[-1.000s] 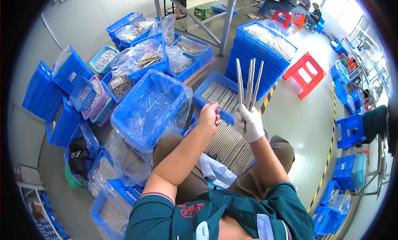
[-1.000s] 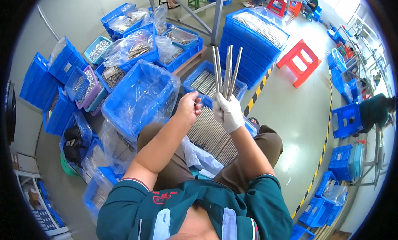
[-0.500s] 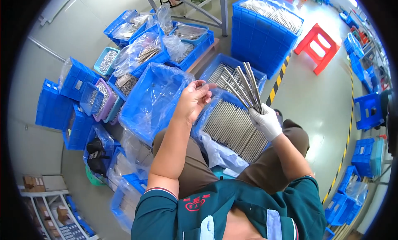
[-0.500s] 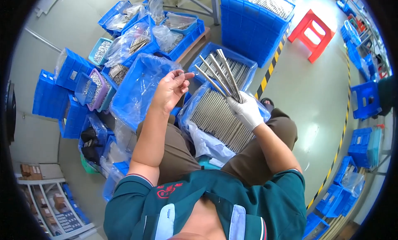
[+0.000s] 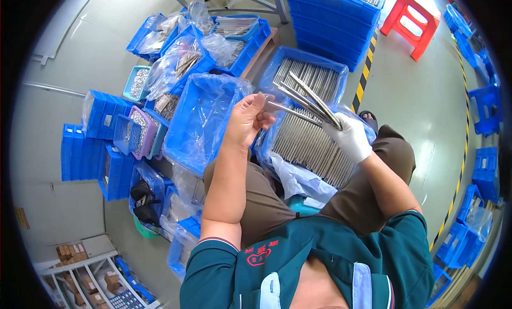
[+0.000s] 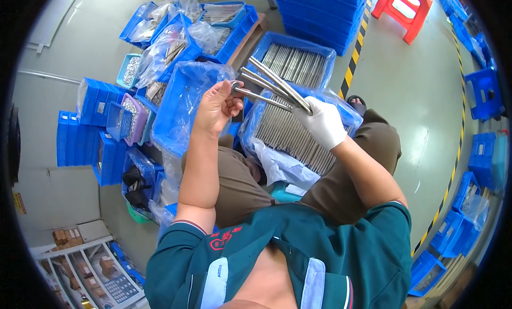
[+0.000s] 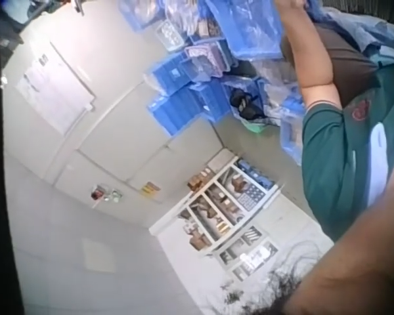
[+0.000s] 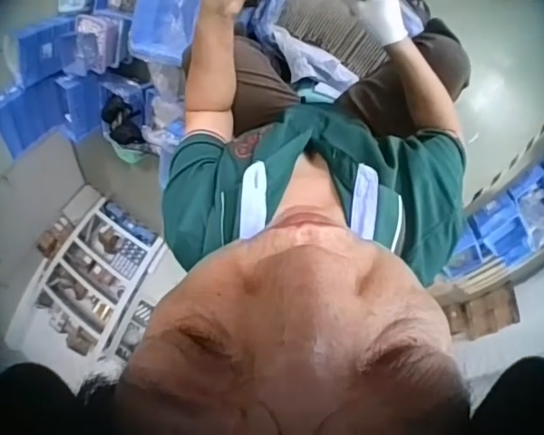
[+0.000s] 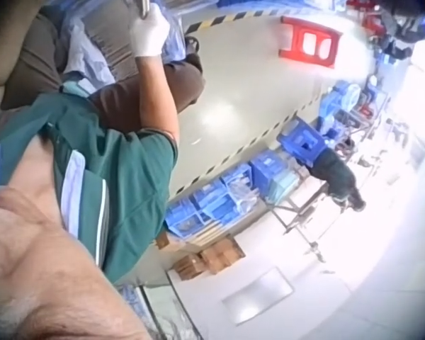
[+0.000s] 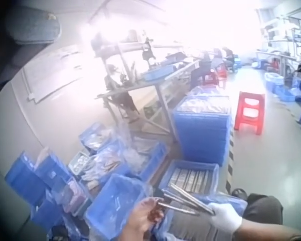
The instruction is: Sorting and inspecting thin metal rods from bins and arranging them for processing.
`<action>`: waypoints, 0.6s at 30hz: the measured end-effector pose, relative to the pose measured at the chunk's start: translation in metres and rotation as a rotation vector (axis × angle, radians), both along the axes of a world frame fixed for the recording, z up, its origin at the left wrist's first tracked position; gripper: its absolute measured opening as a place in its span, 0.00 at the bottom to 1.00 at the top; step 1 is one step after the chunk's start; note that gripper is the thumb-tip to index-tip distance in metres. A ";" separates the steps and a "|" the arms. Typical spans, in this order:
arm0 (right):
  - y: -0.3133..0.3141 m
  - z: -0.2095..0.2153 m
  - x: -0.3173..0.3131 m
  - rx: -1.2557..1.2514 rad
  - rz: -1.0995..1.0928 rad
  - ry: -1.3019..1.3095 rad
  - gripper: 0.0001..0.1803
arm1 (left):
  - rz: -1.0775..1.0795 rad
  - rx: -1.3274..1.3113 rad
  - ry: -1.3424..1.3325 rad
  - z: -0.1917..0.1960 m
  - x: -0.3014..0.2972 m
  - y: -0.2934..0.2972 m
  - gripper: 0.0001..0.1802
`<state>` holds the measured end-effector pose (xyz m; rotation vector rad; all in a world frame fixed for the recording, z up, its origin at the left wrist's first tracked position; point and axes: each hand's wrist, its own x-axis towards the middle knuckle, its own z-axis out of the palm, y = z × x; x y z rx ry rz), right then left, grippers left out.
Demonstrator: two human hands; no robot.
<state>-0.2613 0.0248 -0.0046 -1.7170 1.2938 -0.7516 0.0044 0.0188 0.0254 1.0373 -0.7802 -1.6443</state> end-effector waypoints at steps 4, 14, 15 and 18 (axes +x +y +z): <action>0.003 0.005 0.002 -0.195 -0.018 0.096 0.10 | -0.020 -0.008 -0.026 -0.002 0.002 0.000 0.17; 0.001 -0.002 0.003 -0.173 0.018 0.043 0.10 | -0.149 -0.156 -0.116 -0.001 -0.011 0.001 0.14; 0.001 -0.002 0.004 -0.171 0.015 0.041 0.10 | -0.127 -0.154 -0.167 -0.002 -0.011 0.001 0.14; -0.002 0.000 0.000 -0.242 0.023 0.120 0.10 | 0.020 -0.082 -0.478 0.001 -0.001 0.000 0.13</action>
